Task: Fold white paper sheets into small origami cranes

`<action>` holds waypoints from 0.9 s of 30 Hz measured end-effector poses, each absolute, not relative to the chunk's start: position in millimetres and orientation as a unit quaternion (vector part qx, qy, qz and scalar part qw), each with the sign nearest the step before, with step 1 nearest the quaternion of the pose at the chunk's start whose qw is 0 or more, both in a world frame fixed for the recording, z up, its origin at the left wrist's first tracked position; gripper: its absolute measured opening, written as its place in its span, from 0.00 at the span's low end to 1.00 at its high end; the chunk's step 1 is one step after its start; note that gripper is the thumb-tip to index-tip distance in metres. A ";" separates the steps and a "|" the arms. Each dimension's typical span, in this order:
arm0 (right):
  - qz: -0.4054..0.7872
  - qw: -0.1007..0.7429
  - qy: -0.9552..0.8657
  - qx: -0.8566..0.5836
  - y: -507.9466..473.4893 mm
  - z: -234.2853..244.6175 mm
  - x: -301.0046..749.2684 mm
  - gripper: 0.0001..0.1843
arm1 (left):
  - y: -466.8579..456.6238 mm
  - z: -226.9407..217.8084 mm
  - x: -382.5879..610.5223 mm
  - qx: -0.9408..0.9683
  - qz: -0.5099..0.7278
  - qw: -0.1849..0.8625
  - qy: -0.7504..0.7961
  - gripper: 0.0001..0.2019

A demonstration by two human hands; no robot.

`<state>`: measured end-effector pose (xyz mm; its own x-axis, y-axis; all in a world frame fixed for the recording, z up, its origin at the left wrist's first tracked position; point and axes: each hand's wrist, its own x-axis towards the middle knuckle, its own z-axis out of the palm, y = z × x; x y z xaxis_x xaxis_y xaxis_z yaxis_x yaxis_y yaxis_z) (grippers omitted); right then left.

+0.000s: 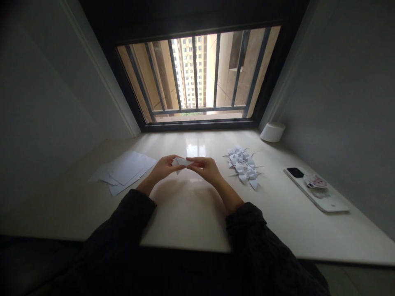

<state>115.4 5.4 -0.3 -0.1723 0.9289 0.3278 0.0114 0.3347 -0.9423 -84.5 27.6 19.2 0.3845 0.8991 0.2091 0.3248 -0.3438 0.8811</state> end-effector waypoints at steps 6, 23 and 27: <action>0.313 0.552 -0.661 -0.400 3.5 -1.5 112.5 0.16 | 29.2 14.4 -83.8 0.732 0.366 0.407 0.407 0.20; 0.080 0.506 -0.745 -0.427 -5.3 0.7 113.3 0.09 | 25.6 16.0 -75.4 0.656 0.376 0.511 0.410 0.16; 0.009 0.487 -0.769 -0.414 -5.6 -0.3 114.0 0.09 | 21.6 18.7 -71.9 0.610 0.360 0.559 0.431 0.18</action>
<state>114.0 -5.6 -0.3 -0.1831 0.6450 0.7419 0.6274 0.6577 -0.4170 -71.9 21.6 18.7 0.3691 0.9284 -0.0419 0.1240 -0.0046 0.9923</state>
